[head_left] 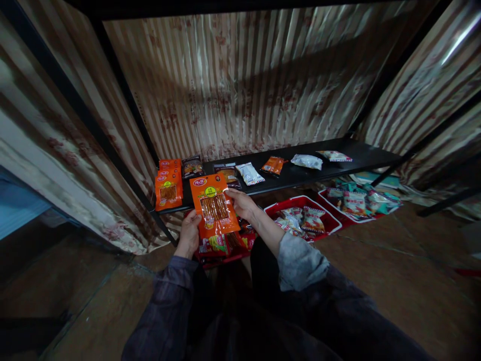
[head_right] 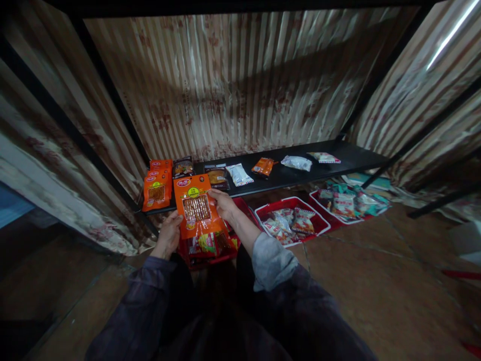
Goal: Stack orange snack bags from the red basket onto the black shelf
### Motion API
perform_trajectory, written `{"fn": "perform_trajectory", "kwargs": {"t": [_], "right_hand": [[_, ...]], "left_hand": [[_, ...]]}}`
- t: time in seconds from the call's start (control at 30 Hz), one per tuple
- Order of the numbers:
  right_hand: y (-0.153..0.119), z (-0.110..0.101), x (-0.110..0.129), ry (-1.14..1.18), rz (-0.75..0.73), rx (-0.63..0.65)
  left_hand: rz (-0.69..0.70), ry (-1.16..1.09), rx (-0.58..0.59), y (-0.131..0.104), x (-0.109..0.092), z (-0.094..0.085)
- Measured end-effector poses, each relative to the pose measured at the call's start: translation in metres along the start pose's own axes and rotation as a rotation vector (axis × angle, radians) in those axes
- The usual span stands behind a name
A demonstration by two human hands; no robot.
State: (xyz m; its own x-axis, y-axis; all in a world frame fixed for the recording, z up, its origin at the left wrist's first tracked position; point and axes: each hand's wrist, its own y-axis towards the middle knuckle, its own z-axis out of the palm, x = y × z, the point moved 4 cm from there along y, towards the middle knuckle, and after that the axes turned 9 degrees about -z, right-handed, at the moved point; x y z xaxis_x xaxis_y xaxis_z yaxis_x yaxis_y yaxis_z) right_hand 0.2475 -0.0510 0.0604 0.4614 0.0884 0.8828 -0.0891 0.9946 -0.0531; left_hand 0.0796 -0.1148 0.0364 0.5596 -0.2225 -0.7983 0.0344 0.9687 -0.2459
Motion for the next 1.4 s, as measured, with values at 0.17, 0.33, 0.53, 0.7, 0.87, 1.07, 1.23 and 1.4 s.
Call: {"fn": "perform_trajectory", "kwargs": {"t": [0.17,0.33,0.53,0.7,0.87,1.07,1.23,1.4], "right_hand": [[-0.013,-0.005,-0.006,0.071,0.084,0.064],[-0.023,-0.008,-0.012,0.058,0.087,0.086],[-0.034,-0.005,-0.013,0.076,0.074,0.123],[-0.040,-0.001,-0.013,0.101,0.068,0.141],[-0.038,-0.002,-0.014,0.097,0.065,0.128],[-0.036,-0.003,-0.013,0.124,0.035,0.110],[-0.033,-0.005,-0.016,0.129,0.013,0.098],[-0.029,-0.009,-0.020,0.146,0.007,0.085]], "left_hand": [[0.016,-0.014,-0.055,0.007,-0.003,-0.003],[0.032,-0.009,-0.072,0.015,-0.006,-0.007],[0.077,-0.016,-0.103,0.023,-0.013,-0.011],[0.083,-0.018,-0.104,0.027,-0.014,-0.009],[0.062,-0.027,-0.099,0.027,-0.017,-0.006],[0.010,-0.054,-0.065,0.021,-0.023,0.002],[0.009,0.007,0.027,0.014,-0.025,0.006],[-0.033,0.045,0.145,0.006,-0.020,0.009]]}}
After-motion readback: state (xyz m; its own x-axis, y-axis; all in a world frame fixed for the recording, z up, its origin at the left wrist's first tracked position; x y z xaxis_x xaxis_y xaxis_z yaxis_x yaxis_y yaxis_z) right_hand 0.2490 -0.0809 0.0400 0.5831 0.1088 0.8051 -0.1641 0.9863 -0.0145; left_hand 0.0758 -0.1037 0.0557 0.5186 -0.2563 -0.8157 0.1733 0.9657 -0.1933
